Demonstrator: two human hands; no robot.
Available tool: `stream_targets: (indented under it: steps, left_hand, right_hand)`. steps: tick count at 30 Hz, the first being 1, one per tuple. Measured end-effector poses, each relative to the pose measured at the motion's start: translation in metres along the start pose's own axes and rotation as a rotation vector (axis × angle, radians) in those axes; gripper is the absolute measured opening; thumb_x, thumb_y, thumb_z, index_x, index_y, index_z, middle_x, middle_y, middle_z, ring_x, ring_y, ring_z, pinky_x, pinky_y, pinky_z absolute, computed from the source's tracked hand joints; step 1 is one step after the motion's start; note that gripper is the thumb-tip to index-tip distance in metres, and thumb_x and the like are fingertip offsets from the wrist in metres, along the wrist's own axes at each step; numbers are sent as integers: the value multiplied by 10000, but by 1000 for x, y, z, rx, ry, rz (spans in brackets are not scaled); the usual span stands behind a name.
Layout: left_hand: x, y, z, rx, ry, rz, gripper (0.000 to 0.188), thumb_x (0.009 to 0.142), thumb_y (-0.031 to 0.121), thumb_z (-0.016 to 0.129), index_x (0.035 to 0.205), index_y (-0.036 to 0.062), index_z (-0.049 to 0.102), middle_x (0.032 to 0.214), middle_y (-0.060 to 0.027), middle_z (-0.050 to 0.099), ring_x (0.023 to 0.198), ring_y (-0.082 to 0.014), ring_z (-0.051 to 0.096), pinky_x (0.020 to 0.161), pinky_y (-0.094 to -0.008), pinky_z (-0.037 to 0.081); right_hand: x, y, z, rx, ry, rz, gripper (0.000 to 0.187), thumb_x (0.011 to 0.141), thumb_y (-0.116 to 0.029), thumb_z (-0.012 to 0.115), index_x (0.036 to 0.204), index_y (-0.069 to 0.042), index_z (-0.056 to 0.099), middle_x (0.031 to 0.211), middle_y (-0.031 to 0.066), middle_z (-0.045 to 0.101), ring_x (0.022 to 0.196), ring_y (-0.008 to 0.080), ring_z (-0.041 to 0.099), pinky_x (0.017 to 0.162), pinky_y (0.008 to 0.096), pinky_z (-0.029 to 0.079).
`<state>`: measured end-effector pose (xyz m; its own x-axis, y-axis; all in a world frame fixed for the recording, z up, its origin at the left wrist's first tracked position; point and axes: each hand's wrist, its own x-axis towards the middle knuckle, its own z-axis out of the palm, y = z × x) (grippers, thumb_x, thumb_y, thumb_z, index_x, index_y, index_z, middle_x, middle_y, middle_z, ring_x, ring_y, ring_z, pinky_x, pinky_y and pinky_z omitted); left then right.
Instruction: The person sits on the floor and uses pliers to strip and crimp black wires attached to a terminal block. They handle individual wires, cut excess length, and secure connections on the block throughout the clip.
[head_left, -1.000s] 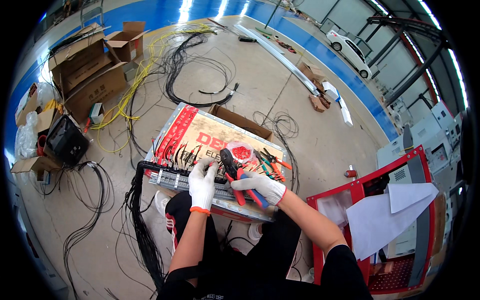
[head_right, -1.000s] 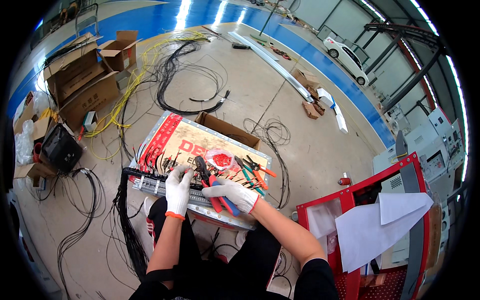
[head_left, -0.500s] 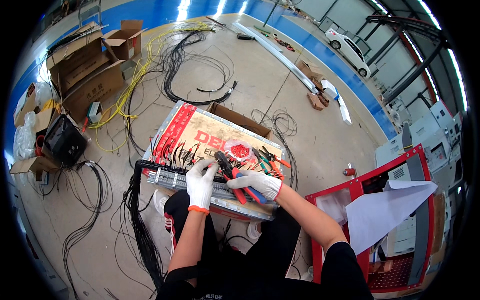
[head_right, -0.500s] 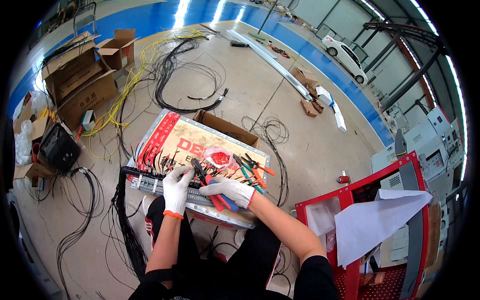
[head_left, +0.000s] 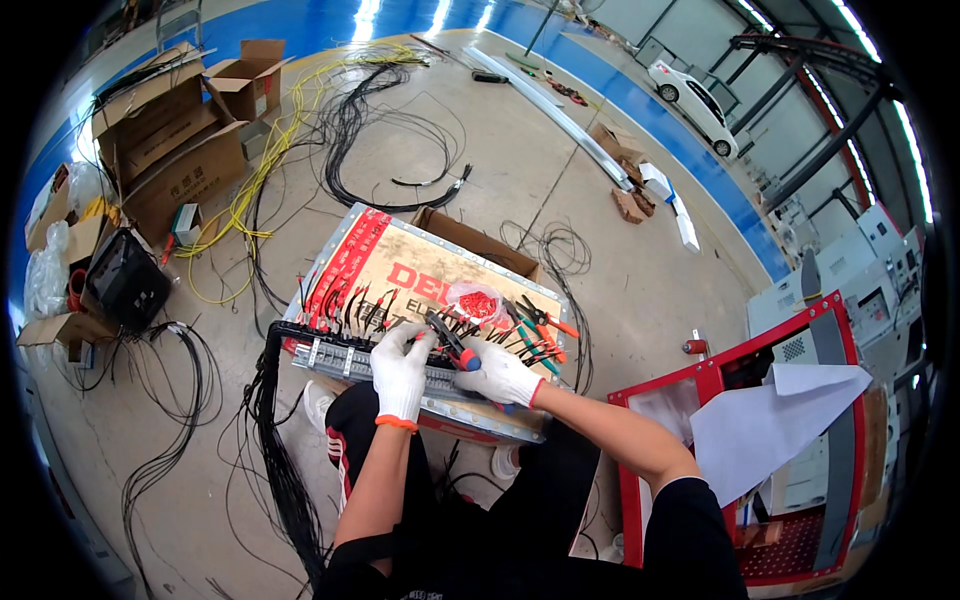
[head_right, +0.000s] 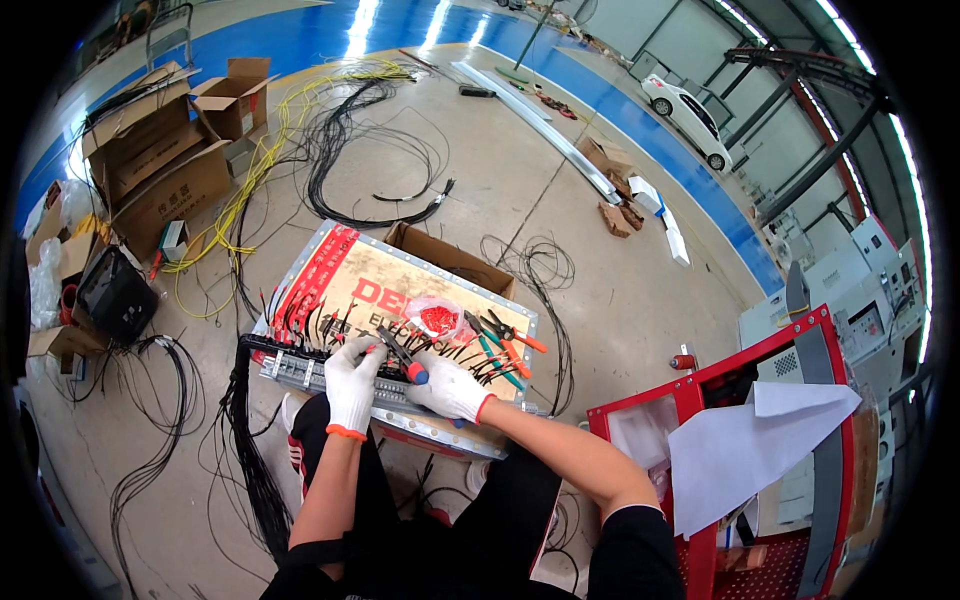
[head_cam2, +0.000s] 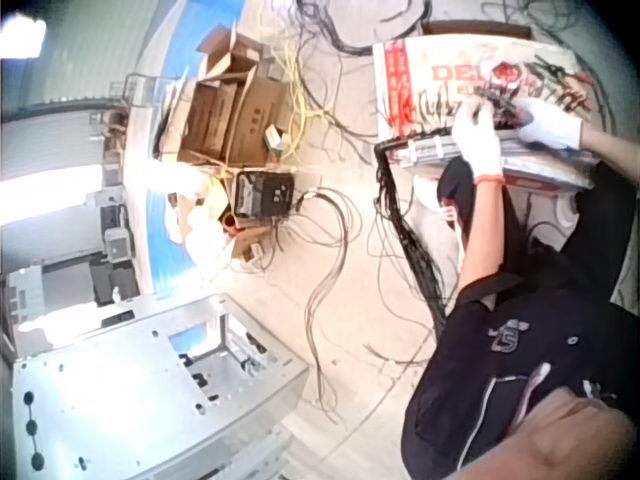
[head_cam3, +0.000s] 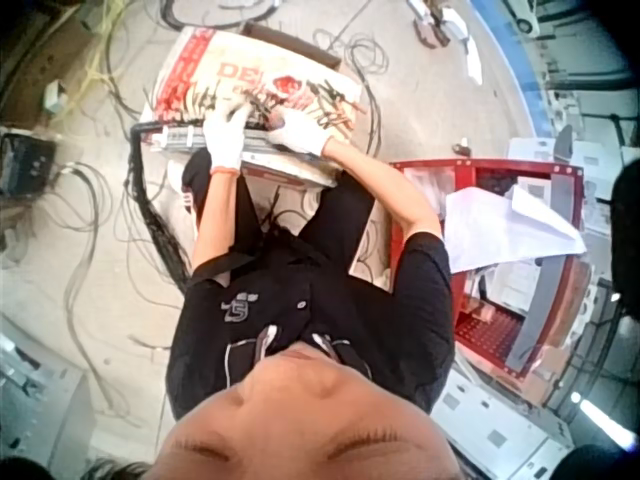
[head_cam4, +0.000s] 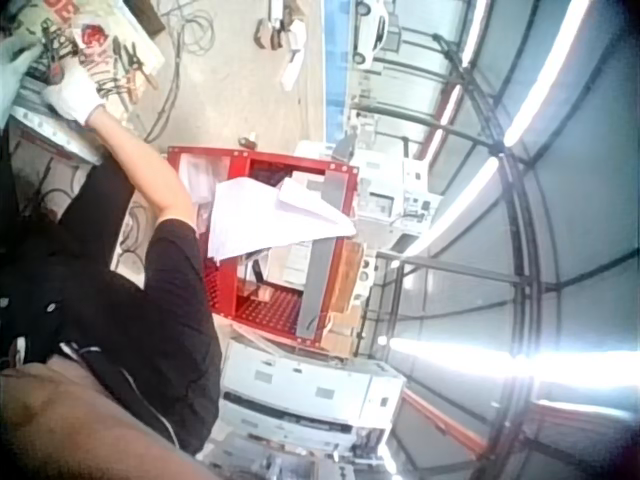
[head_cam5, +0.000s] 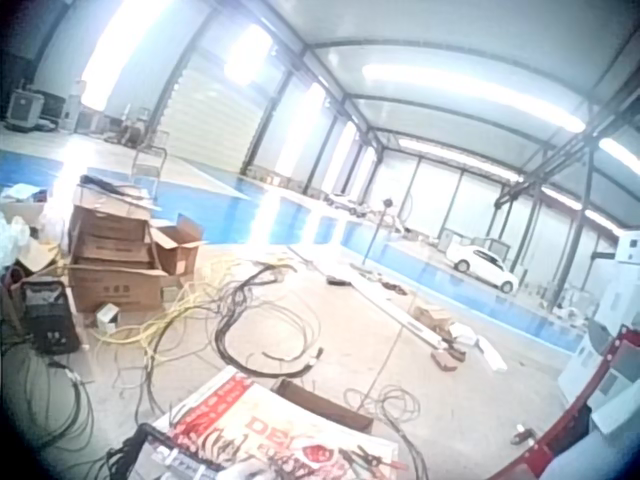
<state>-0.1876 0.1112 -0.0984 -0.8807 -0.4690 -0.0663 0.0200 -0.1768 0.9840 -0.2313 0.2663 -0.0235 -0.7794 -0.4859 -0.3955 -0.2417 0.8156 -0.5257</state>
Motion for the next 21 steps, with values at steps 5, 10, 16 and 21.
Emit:
stream_targets:
  steps: [5, 10, 16, 21]
  left_hand:
    - [-1, 8, -1, 4, -6, -29, 199, 870, 110, 690, 995, -42, 718, 819, -40, 674, 716, -81, 564, 648, -244, 446]
    - [0, 0, 1, -24, 22, 45, 223, 868, 79, 684, 1065, -23, 665, 863, -51, 671, 741, -108, 595, 676, -263, 474]
    - [-3, 6, 2, -50, 97, -14, 181, 882, 41, 666, 1057, 5, 639, 846, -57, 659, 749, -134, 621, 706, -291, 504]
    - [-4, -5, 4, 231, 199, 335, 131, 862, 66, 682, 979, 16, 648, 1093, -157, 615, 865, -287, 629, 724, -364, 516]
  right_hand:
    - [3, 0, -1, 29, 17, -14, 420, 775, -354, 662, 964, 17, 610, 821, 238, 643, 734, 351, 650, 716, 425, 514]
    - [-9, 1, -15, 722, -199, 164, 535, 845, -362, 736, 1096, 85, 583, 976, 119, 647, 890, 187, 625, 803, 277, 505]
    - [-32, 16, -16, 1503, -350, 223, 394, 941, -179, 646, 1242, 51, 537, 1158, 170, 627, 1062, 235, 626, 981, 330, 493]
    - [-57, 22, -1, 1573, -417, 255, 405, 936, -200, 659, 1244, 31, 534, 1159, 140, 630, 1086, 228, 623, 943, 389, 519]
